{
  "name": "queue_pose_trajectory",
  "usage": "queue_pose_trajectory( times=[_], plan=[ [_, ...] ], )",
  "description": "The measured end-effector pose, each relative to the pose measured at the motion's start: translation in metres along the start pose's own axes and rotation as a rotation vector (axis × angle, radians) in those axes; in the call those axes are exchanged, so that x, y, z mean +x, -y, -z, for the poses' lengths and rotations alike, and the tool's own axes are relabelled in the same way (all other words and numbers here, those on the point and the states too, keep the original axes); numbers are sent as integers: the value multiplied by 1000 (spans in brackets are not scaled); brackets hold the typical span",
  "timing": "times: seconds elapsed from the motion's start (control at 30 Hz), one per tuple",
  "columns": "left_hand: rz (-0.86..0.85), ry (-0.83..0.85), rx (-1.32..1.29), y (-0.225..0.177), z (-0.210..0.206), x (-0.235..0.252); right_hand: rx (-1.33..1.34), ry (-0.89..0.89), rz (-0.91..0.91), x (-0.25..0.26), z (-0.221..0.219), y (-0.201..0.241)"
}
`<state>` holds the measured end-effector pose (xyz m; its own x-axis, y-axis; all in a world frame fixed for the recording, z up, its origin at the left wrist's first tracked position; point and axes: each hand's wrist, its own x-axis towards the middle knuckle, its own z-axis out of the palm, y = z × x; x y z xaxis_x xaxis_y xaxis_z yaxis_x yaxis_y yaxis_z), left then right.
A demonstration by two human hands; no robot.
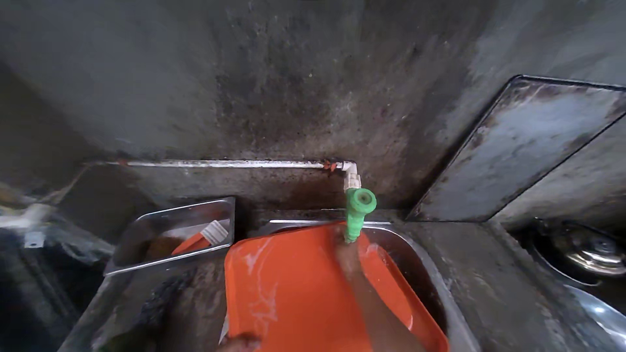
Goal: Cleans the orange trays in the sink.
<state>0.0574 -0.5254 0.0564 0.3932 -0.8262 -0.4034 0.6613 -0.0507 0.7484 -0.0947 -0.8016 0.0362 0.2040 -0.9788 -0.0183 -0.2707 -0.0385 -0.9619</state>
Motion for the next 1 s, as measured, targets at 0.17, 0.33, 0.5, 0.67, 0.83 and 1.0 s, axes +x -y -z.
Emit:
queue_pose_trajectory(
  times=[0.17,0.33,0.5,0.67,0.83,1.0],
  plan=[
    [-10,26,-1,-4,-11,10,-629,307,644,-112,26,-25],
    [-16,57,-2,-14,-16,12,-756,-73,343,-127,125,-91],
    [27,62,-65,1,-23,33,-310,-189,-257,-60,193,-70],
    [278,42,114,14,-26,63,-166,-352,-310,-71,234,-30],
    [344,-112,431,54,-67,78,-255,-421,-176,-98,280,17],
    [248,-295,528,84,-126,95,-271,-472,-38,-123,311,53]
  ],
)
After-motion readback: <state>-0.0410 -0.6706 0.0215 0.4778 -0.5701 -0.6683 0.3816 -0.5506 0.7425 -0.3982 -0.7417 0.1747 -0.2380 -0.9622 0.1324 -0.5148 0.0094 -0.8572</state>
